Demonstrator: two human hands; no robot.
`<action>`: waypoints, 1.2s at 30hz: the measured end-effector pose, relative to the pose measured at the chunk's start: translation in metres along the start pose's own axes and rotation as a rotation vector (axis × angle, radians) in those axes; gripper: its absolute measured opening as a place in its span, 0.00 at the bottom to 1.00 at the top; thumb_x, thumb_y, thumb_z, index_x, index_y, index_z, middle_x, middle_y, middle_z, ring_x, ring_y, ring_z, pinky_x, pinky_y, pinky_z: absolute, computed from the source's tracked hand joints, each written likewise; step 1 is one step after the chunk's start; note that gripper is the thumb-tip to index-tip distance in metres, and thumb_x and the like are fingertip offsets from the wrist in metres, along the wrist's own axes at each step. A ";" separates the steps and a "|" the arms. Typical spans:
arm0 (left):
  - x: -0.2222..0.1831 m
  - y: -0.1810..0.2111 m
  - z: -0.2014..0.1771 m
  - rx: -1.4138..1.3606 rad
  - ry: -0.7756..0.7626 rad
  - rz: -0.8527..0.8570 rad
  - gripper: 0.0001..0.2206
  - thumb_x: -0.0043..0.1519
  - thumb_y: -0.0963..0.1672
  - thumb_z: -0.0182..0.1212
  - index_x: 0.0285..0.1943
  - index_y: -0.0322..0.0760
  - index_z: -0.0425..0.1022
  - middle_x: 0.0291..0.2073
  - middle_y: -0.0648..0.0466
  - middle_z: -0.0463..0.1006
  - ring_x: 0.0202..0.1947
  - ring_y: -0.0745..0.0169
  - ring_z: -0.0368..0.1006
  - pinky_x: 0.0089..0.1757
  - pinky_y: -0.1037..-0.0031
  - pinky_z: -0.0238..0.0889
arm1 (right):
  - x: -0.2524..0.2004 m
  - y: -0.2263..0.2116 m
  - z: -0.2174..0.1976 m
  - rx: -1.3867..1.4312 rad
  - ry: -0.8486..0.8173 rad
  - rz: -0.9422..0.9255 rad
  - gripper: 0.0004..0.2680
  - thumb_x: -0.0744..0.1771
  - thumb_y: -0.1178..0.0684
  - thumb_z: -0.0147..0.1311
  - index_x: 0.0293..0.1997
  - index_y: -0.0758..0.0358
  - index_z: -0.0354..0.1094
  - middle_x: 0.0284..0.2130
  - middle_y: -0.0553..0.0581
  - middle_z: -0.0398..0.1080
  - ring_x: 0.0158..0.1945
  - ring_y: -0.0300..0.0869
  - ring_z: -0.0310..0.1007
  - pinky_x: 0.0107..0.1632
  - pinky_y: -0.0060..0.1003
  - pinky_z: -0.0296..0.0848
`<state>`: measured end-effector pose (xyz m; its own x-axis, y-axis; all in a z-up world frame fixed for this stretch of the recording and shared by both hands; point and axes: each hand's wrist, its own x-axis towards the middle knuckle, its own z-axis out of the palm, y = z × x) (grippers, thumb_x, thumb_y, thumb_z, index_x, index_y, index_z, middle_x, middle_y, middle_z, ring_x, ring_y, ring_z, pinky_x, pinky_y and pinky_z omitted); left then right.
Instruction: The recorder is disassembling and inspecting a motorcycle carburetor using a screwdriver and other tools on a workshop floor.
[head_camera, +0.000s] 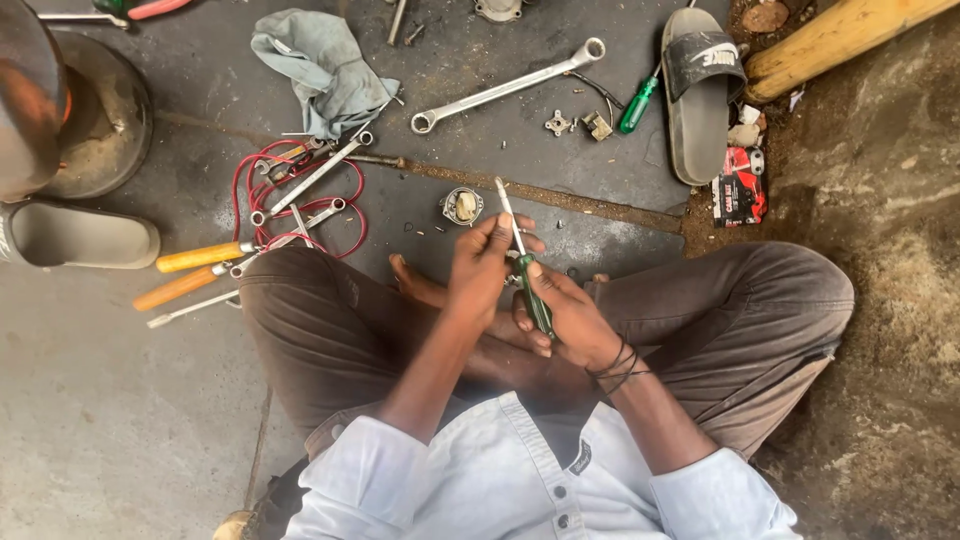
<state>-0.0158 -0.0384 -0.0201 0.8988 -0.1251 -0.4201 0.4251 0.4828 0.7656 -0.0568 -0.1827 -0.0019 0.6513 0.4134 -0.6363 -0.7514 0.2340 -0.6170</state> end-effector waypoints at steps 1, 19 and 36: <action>0.007 -0.008 -0.007 -0.002 0.003 0.005 0.13 0.71 0.46 0.50 0.45 0.34 0.78 0.30 0.54 0.80 0.32 0.71 0.75 0.35 0.80 0.71 | 0.002 -0.001 0.006 -0.005 -0.004 0.000 0.12 0.72 0.42 0.40 0.51 0.60 0.59 0.20 0.51 0.65 0.14 0.34 0.59 0.14 0.29 0.58; 0.050 -0.051 -0.168 -0.122 0.470 -0.157 0.06 0.68 0.38 0.45 0.42 0.33 0.70 0.29 0.55 0.70 0.25 0.64 0.64 0.30 0.71 0.67 | 0.067 0.156 0.018 0.047 0.118 -0.090 0.09 0.71 0.50 0.46 0.58 0.53 0.59 0.23 0.51 0.60 0.17 0.35 0.57 0.16 0.32 0.57; 0.021 0.039 -0.076 1.028 -0.171 0.516 0.11 0.66 0.38 0.61 0.55 0.40 0.80 0.40 0.49 0.80 0.39 0.48 0.77 0.42 0.63 0.69 | -0.023 -0.035 0.006 -0.557 0.426 -0.328 0.14 0.69 0.52 0.53 0.63 0.51 0.69 0.33 0.48 0.77 0.20 0.26 0.58 0.19 0.23 0.58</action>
<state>0.0112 0.0438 -0.0361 0.9599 -0.2721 0.0678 -0.1795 -0.4103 0.8941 -0.0457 -0.1946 0.0372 0.9007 -0.0013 -0.4345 -0.4223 -0.2381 -0.8746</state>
